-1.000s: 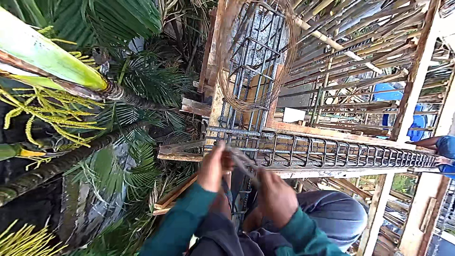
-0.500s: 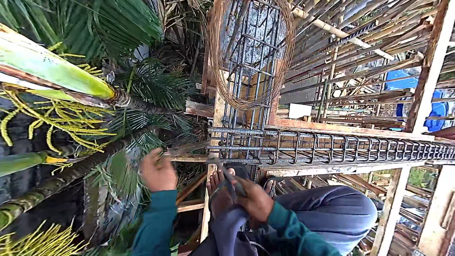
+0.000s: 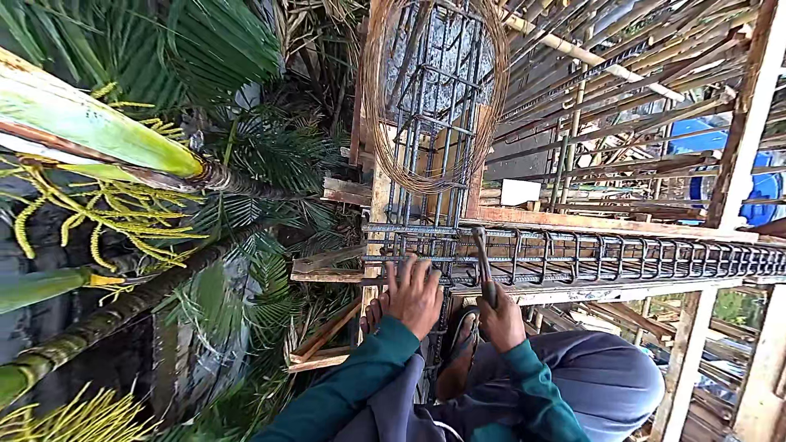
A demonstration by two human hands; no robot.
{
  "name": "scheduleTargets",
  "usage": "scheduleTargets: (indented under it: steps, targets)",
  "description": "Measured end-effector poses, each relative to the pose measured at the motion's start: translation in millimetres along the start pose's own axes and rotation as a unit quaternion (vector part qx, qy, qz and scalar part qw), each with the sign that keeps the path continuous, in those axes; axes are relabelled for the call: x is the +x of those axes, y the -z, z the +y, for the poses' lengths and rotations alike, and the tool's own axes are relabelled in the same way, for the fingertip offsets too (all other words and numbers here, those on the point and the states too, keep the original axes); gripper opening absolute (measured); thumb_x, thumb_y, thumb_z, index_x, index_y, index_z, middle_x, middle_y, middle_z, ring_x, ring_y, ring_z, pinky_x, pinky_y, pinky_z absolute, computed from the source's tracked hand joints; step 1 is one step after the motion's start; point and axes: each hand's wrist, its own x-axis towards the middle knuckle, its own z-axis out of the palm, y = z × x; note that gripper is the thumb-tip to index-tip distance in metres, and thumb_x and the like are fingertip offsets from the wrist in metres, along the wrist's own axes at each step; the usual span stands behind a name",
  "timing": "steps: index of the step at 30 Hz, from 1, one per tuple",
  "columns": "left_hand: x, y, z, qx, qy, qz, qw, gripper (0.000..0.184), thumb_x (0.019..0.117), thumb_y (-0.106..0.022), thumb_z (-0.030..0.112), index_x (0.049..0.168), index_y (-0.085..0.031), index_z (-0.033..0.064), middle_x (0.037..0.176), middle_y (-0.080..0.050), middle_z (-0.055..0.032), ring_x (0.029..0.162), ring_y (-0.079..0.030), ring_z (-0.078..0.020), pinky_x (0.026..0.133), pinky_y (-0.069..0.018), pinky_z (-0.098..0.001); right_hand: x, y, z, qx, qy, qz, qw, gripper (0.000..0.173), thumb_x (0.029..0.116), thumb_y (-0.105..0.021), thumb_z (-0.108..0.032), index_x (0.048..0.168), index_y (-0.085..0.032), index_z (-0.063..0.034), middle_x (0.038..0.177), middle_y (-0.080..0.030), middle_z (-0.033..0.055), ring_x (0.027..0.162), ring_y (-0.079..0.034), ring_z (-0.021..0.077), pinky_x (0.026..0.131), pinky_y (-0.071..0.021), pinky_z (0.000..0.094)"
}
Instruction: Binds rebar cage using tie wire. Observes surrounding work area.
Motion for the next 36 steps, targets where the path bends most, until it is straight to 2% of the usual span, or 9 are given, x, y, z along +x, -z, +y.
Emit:
scheduleTargets:
  steps: [3, 7, 11, 14, 16, 20, 25, 31, 36]
  targets:
    - [-3.3, -7.6, 10.5, -0.04, -0.054, -0.031, 0.997, 0.026, 0.0989, -0.062, 0.023, 0.115, -0.076, 0.0098, 0.129, -0.069, -0.0158, 0.13, -0.058, -0.0426, 0.112, -0.0359, -0.0694, -13.3, -8.9, 5.7, 0.018, 0.076, 0.081, 0.994, 0.052, 0.0982, -0.057, -0.016, 0.145, -0.053, 0.0059, 0.084, -0.071, 0.0142, 0.065, -0.066, 0.0209, 0.066, -0.0579, 0.0414]
    - [-1.9, -21.9, 21.4, 0.002, -0.121, -0.05, 0.991, 0.025, 0.0981, -0.062, 0.021, 0.114, -0.075, 0.0082, 0.126, -0.07, -0.0151, 0.127, -0.061, -0.0399, 0.109, -0.0399, -0.0669, 1.1, -3.2, 2.8, -0.019, -0.042, -0.059, 0.997, 0.05, 0.1006, -0.056, -0.02, 0.148, -0.052, -0.0042, 0.091, -0.071, 0.0151, 0.072, -0.07, 0.0264, 0.073, -0.0588, 0.0484]
    - [5.8, -23.3, 23.4, 0.005, -0.128, -0.118, 0.985, 0.027, 0.1008, -0.057, 0.014, 0.121, -0.072, 0.0036, 0.132, -0.067, -0.0182, 0.132, -0.057, -0.0412, 0.113, -0.0351, -0.0679, -13.6, -8.1, 7.6, 0.003, 0.066, 0.064, 0.996, 0.051, 0.098, -0.059, -0.016, 0.143, -0.054, 0.0069, 0.085, -0.071, 0.0165, 0.065, -0.067, 0.0243, 0.067, -0.0579, 0.0448]
    - [3.0, -28.5, 22.8, 0.022, -0.136, -0.106, 0.985, 0.025, 0.099, -0.059, 0.014, 0.118, -0.073, 0.0046, 0.129, -0.069, -0.0171, 0.13, -0.059, -0.0407, 0.111, -0.0374, -0.0678, -4.5, -4.8, -3.2, -0.047, -0.003, -0.044, 0.998, 0.047, 0.1009, -0.055, -0.018, 0.144, -0.055, 0.0001, 0.096, -0.072, 0.0188, 0.081, -0.071, 0.0309, 0.08, -0.0566, 0.0513]
    - [1.9, -29.5, 23.1, 0.044, -0.15, -0.089, 0.984, 0.024, 0.0973, -0.06, 0.014, 0.115, -0.074, 0.0062, 0.126, -0.07, -0.0151, 0.128, -0.061, -0.0387, 0.11, -0.0398, -0.0663, -0.6, -4.9, -1.1, -0.034, -0.04, -0.074, 0.996, 0.045, 0.0996, -0.055, -0.02, 0.141, -0.057, -0.0035, 0.092, -0.071, 0.0152, 0.075, -0.07, 0.0279, 0.075, -0.058, 0.0499]
    - [-1.9, -23.7, 25.8, 0.015, -0.143, -0.164, 0.976, 0.028, 0.1013, -0.055, 0.011, 0.123, -0.07, 0.0005, 0.136, -0.064, -0.021, 0.136, -0.053, -0.0439, 0.114, -0.0323, -0.0698, -16.7, -14.9, 5.7, 0.014, 0.036, 0.037, 0.999, 0.049, 0.0976, -0.057, -0.017, 0.141, -0.056, 0.0058, 0.082, -0.071, 0.0149, 0.065, -0.068, 0.0241, 0.067, -0.0581, 0.0459]
    - [1.3, -31.6, 30.2, 0.022, -0.172, -0.155, 0.973, 0.025, 0.0998, -0.056, 0.009, 0.117, -0.071, 0.0003, 0.131, -0.067, -0.021, 0.134, -0.055, -0.0423, 0.113, -0.0348, -0.0686, -0.7, -0.6, 4.1, 0.011, -0.047, -0.074, 0.996, 0.042, 0.098, -0.057, -0.02, 0.136, -0.06, -0.0032, 0.082, -0.069, 0.011, 0.063, -0.066, 0.0214, 0.064, -0.0578, 0.0444]
    - [17.7, -33.6, 47.5, -0.009, -0.181, -0.295, 0.938, 0.039, 0.1031, -0.048, 0.002, 0.141, -0.054, -0.007, 0.153, -0.047, -0.0267, 0.149, -0.036, -0.0441, 0.122, -0.022, -0.0647, -34.4, 14.6, 19.1, 0.082, 0.031, 0.012, 0.996, 0.047, 0.0934, -0.059, -0.023, 0.134, -0.061, 0.0012, 0.073, -0.068, 0.0031, 0.055, -0.064, 0.0124, 0.055, -0.0581, 0.0344]
    - [0.4, -9.9, 50.8, -0.036, -0.161, -0.345, 0.924, 0.029, 0.1011, -0.051, 0.004, 0.124, -0.065, -0.0059, 0.133, -0.061, -0.0262, 0.126, -0.058, -0.0442, 0.104, -0.0461, -0.0581, -35.0, 6.4, 33.1, -0.034, 0.062, -0.029, 0.997, 0.045, 0.0964, -0.059, -0.019, 0.135, -0.063, 0.0039, 0.086, -0.073, 0.0157, 0.071, -0.07, 0.0266, 0.072, -0.0588, 0.0483]
